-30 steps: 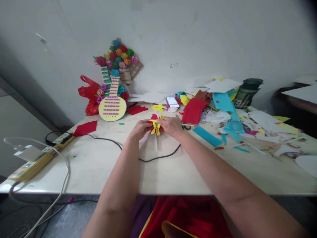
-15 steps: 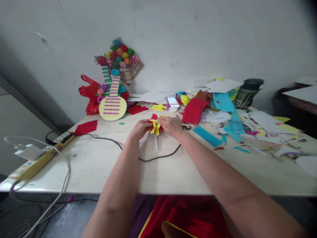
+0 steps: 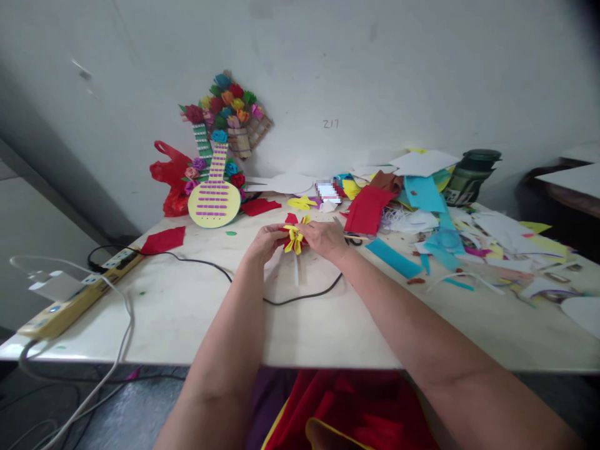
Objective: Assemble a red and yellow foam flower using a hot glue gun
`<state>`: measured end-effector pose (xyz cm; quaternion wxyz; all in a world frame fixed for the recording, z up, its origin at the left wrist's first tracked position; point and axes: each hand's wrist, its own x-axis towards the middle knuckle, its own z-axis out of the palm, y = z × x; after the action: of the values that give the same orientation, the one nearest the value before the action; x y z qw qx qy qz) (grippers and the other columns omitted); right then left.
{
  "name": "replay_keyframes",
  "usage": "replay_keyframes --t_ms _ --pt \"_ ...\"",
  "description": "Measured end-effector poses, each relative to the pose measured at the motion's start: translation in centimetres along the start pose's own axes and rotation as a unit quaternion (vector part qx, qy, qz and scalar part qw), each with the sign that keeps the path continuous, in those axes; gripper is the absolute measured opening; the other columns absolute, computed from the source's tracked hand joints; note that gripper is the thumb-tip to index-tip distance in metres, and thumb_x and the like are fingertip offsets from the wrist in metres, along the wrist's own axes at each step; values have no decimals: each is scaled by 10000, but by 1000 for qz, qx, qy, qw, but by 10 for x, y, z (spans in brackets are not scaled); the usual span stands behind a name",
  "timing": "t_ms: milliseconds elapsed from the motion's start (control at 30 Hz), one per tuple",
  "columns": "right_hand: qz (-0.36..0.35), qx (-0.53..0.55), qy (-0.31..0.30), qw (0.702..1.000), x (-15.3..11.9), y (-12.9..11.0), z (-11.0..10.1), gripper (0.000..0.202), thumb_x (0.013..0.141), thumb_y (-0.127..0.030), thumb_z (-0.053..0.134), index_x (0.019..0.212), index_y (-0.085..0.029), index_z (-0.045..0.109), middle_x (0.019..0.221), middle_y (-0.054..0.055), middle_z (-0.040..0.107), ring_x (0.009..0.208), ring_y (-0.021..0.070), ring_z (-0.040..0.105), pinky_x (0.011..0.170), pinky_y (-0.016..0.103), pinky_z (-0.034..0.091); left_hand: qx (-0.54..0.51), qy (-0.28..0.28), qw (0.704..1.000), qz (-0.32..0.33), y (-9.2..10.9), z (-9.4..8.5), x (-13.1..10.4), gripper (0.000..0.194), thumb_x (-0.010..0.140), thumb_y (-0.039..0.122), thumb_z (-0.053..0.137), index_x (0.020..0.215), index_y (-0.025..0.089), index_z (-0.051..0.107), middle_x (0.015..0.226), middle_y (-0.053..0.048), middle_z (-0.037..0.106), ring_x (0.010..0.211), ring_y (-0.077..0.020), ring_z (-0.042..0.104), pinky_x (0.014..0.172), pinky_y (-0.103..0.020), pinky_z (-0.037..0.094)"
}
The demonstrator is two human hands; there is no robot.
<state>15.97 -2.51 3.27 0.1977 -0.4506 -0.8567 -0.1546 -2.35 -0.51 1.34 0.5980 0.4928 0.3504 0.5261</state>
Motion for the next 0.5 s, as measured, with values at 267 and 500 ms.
replay_keyframes --t_ms 267,500 --pt "18 -9 -8 1000 0 2 2 457 945 -314 246 1367 -288 421 955 92 690 794 201 613 645 287 328 -22 36 999 24 2 -2 0 252 530 104 701 782 89 699 716 -65 688 663 -147 634 699 -260 481" --pt "29 -13 -18 999 0 0 -1 467 950 -331 227 1373 -253 410 978 109 692 826 215 624 662 295 333 -31 55 997 32 3 -2 0 237 517 94 690 754 94 703 699 -64 688 638 -149 632 685 -267 485"
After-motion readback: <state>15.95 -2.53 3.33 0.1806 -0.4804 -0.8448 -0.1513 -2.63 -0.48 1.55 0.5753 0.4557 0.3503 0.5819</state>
